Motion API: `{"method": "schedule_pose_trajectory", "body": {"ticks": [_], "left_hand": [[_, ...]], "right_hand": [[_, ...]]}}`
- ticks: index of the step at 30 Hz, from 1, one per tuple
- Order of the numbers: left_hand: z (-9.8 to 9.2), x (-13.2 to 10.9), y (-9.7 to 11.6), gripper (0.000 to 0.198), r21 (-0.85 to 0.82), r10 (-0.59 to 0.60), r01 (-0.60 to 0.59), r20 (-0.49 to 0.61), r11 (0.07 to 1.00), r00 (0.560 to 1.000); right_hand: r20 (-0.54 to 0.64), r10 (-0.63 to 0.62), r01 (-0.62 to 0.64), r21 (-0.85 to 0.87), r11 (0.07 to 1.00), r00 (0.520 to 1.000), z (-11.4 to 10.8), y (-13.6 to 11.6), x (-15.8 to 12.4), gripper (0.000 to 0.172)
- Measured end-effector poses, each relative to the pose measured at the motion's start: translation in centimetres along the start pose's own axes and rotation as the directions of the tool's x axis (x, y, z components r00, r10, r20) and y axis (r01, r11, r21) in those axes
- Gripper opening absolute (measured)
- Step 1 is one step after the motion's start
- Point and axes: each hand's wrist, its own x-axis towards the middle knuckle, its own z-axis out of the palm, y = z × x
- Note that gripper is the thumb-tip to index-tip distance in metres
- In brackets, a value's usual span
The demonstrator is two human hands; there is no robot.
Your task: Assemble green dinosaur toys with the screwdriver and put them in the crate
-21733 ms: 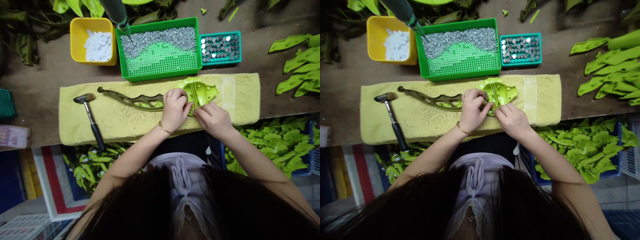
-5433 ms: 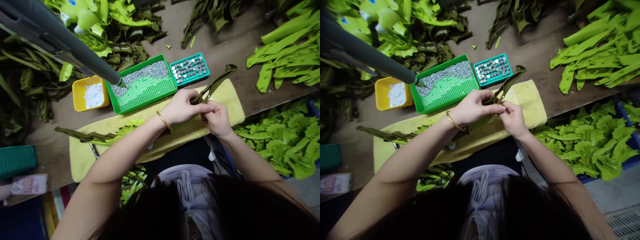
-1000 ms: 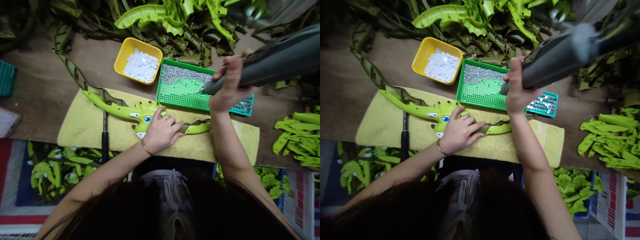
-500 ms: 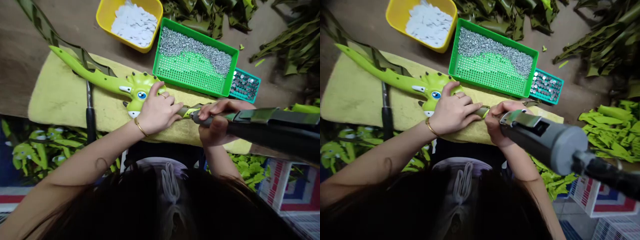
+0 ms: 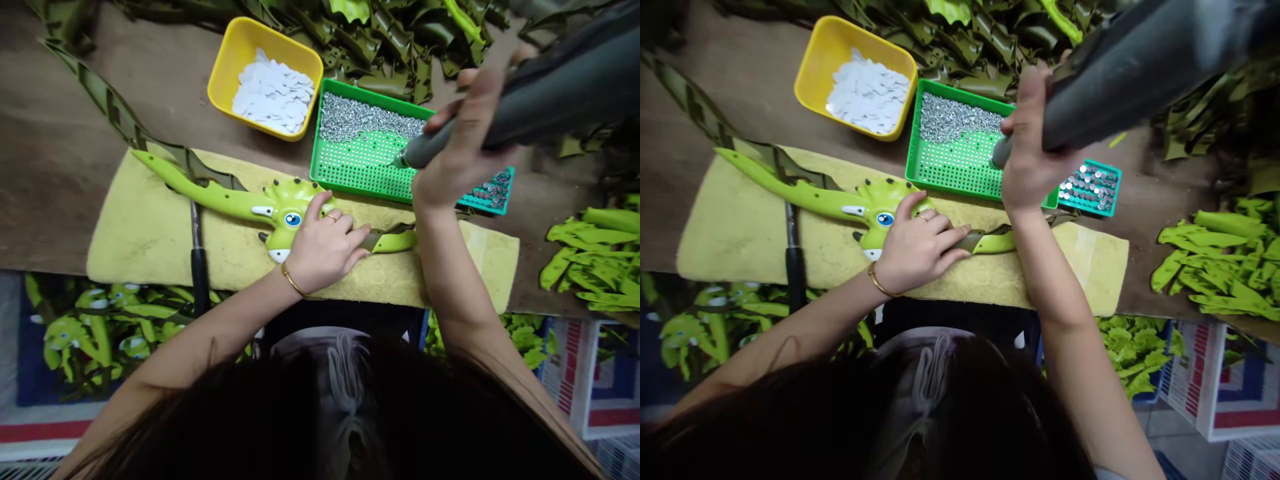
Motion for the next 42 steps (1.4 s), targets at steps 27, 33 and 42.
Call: {"method": "schedule_pose_trajectory", "body": {"ticks": [27,33,42], "left_hand": [[-0.1,0.4,0.1,0.036,-0.042,-0.05,0.051,0.028,0.998,0.998],[-0.2,0.5,0.1,0.033,-0.045,-0.049,0.05,0.02,0.998,0.999],[-0.6,0.5,0.3,0.028,-0.098,-0.059,0.061,0.025,0.993,0.998]], "right_hand": [[0.19,0.012,-0.019,0.033,0.999,0.982,-2.9,-6.3,-3.3,0.027],[0.207,-0.002,0.026,-0.11,0.994,0.978,-3.9,-5.3,-5.6,0.033],[0.308,-0.058,0.132,-0.225,0.965,0.949,-5.0,-3.9,-6.0,0.033]]}}
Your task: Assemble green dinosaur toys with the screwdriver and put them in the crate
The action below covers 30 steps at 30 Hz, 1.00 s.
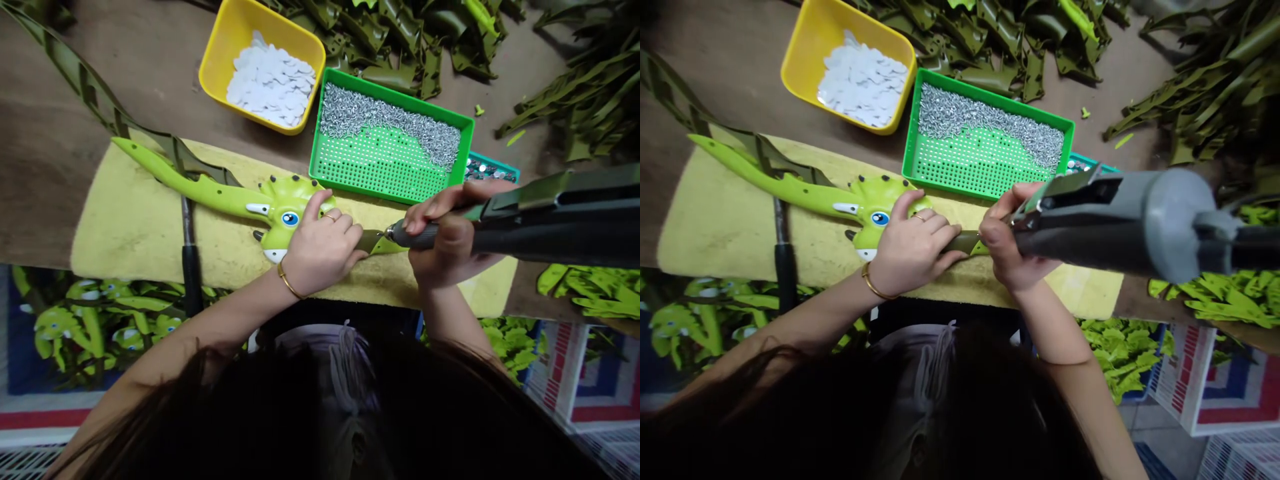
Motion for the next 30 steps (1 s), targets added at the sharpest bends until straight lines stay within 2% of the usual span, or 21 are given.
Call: {"method": "schedule_pose_trajectory", "body": {"ticks": [4,9,15,20,25,28,30], "left_hand": [[0.0,-0.1,0.0,0.029,0.04,0.024,-0.023,-0.007,0.999,1.0],[0.2,0.0,0.0,0.027,0.016,0.015,-0.014,-0.025,1.0,1.0],[0.3,0.0,0.0,0.029,0.07,0.023,-0.021,-0.031,0.997,0.999],[0.2,0.1,0.0,0.028,0.022,0.004,-0.004,-0.015,1.0,1.0],[0.2,0.1,0.0,0.028,0.002,-0.006,0.006,-0.014,1.0,1.0],[0.2,0.1,0.0,0.029,0.021,0.003,-0.003,-0.006,1.0,1.0],[0.1,0.0,0.0,0.03,0.022,0.007,-0.007,-0.007,1.0,1.0]], "right_hand": [[0.031,-0.004,0.003,0.022,1.0,1.0,-0.1,-0.2,-0.1,0.031],[0.041,-0.057,0.05,0.164,0.985,0.998,0.2,-0.8,-0.1,0.03],[0.096,-0.044,0.033,0.121,0.992,0.994,-0.3,-0.4,-0.5,0.029],[0.134,-0.031,0.008,0.168,0.986,0.991,-0.4,-0.7,0.0,0.045],[0.083,-0.08,0.052,0.302,0.952,0.993,0.2,-0.3,0.2,0.033],[0.078,-0.072,0.044,0.311,0.949,0.994,-0.2,-0.1,-0.4,0.032],[0.148,0.038,-0.07,0.212,0.975,0.988,-0.8,-0.4,-0.6,0.035]]}}
